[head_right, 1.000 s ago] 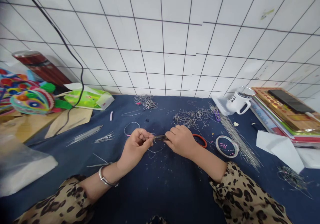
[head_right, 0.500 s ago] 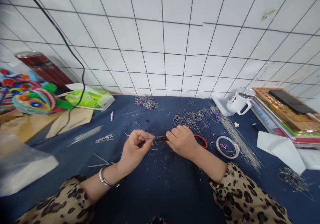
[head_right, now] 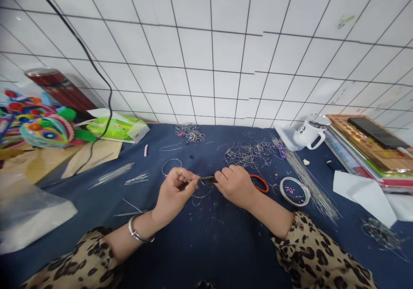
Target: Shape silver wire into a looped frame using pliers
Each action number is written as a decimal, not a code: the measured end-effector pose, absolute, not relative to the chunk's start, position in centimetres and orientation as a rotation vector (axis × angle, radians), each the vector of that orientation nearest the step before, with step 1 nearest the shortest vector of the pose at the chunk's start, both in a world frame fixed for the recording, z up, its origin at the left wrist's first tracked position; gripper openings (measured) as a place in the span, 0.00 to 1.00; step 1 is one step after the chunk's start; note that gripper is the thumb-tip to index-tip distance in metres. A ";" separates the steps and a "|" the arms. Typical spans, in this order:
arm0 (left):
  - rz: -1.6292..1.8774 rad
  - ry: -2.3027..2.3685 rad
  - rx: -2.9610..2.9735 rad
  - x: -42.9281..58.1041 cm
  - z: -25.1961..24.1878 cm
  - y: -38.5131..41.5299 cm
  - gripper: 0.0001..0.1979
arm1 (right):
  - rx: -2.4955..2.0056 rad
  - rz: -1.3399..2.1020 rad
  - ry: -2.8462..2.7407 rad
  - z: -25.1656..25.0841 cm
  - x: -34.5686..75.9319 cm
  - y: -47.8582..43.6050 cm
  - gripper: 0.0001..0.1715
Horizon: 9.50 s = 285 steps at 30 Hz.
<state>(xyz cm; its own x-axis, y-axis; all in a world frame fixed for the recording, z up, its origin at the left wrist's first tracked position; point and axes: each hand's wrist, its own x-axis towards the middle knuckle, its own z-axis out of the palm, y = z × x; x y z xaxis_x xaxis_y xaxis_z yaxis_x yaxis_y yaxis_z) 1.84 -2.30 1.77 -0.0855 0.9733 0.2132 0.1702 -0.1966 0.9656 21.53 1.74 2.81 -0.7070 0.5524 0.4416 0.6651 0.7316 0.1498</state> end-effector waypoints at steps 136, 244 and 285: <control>1.273 1.068 1.123 2.0 0.3 -1.0 0.06 | -1.098 -0.394 -2.689 2.9 21.3 1.8 0.10; 1.167 1.010 0.998 1.3 -0.6 -0.4 0.07 | -1.279 1.125 -2.040 1.5 19.8 1.2 0.15; 1.261 1.177 1.460 2.2 -0.4 0.6 0.08 | -1.161 0.891 -2.196 1.3 19.3 1.1 0.15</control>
<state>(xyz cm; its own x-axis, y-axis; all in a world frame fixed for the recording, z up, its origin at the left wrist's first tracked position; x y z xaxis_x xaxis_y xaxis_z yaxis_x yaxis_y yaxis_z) 2.22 0.58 -0.38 0.0471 0.9810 0.1880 0.1197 -0.1924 0.9740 19.34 1.08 1.30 -0.5132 0.8496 0.1217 0.5244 0.4226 -0.7391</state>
